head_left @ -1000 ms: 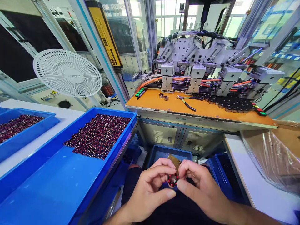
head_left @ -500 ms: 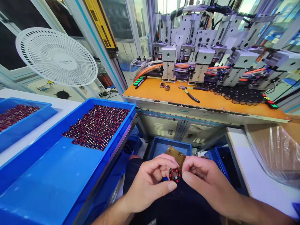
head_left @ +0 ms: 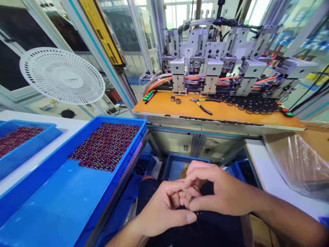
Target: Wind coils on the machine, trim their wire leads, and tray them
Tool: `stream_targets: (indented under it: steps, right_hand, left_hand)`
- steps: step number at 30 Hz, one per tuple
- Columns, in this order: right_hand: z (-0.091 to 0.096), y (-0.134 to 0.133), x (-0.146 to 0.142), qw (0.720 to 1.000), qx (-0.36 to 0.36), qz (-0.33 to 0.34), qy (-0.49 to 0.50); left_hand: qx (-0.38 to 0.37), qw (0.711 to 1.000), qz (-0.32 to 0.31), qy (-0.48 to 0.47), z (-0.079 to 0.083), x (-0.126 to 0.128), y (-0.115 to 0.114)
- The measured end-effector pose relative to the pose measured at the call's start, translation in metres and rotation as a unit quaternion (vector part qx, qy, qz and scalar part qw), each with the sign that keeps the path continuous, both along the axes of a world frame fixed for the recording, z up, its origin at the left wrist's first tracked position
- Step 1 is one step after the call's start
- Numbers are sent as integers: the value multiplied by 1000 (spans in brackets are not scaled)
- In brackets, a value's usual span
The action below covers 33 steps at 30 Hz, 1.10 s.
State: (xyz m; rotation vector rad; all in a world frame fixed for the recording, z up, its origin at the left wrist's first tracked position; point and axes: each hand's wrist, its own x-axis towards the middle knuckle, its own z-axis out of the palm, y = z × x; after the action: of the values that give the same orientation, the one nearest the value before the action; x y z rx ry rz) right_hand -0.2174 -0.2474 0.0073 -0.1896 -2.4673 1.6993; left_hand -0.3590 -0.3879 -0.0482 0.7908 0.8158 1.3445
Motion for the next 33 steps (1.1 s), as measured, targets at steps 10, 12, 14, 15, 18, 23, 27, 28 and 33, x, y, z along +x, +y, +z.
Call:
stream_targets:
  steps: [10, 12, 14, 15, 18, 23, 27, 28, 33]
  right_hand:
    - [-8, -16, 1, 991, -3, -127, -32]
    - [-8, -18, 6, 988, -21, -141, -56]
    - [-8, -19, 9, 986, -53, -139, -79]
    - [-7, -20, 10, 985, -69, -134, -88]
    - [-3, -19, 10, 983, -86, -111, -115]
    - [3, -18, 8, 987, -13, -90, -131]
    - [2, -21, 9, 992, 50, -77, -89]
    - [2, -22, 9, 993, 55, -75, -79]
    - [0, -24, 13, 994, 46, -73, -64]
  left_hand:
    - [29, 996, 89, 3, -3, -1, -7]
    - [50, 994, 100, 0, -3, -1, -6]
    - [69, 993, 100, 8, -4, -1, -5]
    - [73, 992, 98, 13, -4, -1, -5]
    - [74, 993, 91, 23, -5, -2, -4]
    - [60, 995, 80, 15, -7, -3, -6]
    - [63, 995, 77, -13, -7, -4, -7]
    - [65, 995, 77, -10, -6, -4, -7]
    - [69, 995, 71, 16, -6, -5, -6]
